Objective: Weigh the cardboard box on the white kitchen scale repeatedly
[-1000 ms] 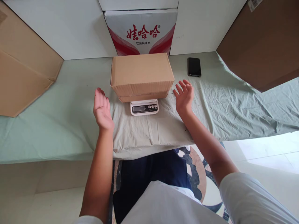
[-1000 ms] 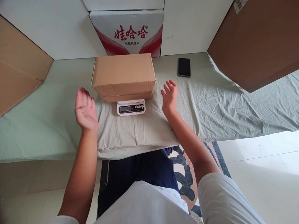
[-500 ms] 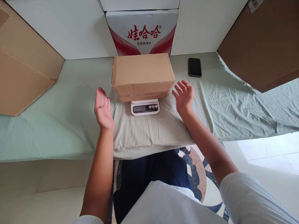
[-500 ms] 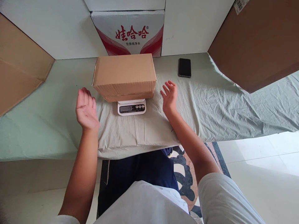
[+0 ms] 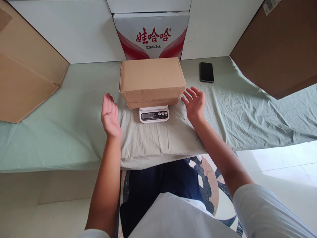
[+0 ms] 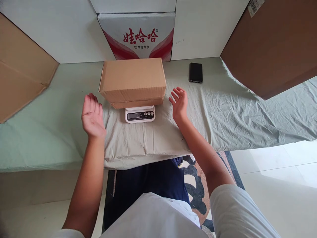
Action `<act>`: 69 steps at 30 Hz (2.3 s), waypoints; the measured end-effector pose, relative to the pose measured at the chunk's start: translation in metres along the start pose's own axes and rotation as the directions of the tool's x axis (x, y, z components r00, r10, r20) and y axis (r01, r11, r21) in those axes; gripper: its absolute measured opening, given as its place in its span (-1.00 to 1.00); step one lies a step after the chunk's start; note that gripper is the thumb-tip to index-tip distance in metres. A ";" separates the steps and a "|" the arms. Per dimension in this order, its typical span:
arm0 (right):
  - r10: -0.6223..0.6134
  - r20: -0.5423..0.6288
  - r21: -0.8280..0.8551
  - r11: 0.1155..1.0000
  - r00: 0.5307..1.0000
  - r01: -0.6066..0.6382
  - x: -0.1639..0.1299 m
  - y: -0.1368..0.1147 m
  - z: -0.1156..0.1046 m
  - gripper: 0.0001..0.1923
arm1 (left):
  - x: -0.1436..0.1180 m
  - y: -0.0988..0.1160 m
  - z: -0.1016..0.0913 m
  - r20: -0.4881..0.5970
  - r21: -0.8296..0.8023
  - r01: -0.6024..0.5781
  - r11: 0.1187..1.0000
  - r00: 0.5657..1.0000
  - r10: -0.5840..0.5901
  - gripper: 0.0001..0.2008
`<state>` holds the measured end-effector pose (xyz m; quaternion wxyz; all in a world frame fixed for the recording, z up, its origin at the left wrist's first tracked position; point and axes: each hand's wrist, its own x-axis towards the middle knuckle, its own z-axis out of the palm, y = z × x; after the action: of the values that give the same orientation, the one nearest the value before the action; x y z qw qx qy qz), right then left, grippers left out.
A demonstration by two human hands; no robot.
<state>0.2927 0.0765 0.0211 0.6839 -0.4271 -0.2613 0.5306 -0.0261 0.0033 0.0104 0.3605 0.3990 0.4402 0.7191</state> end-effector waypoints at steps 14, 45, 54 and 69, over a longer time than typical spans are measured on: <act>0.008 0.031 -0.034 0.999 0.999 -0.007 -0.002 -0.002 0.002 -0.67 | -0.003 0.005 0.005 -0.004 0.023 0.010 1.000 1.000 -0.010 -0.23; 0.025 0.082 -0.063 0.998 0.996 -0.020 0.000 0.002 0.001 -0.67 | -0.003 0.005 0.006 0.011 0.023 0.023 0.999 1.000 -0.024 -0.18; 0.039 0.103 -0.058 0.998 0.994 -0.033 0.000 0.003 0.003 -0.67 | -0.003 0.004 0.005 0.033 0.026 0.023 0.999 0.999 -0.024 -0.22; 0.056 0.141 -0.052 0.997 0.988 -0.049 -0.001 0.002 0.004 -0.68 | -0.003 0.002 0.006 0.028 0.031 0.049 0.998 0.998 -0.050 -0.20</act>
<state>0.2883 0.0770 0.0218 0.6388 -0.4115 -0.3109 0.5709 -0.0197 0.0016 0.0134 0.3784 0.4039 0.4553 0.6974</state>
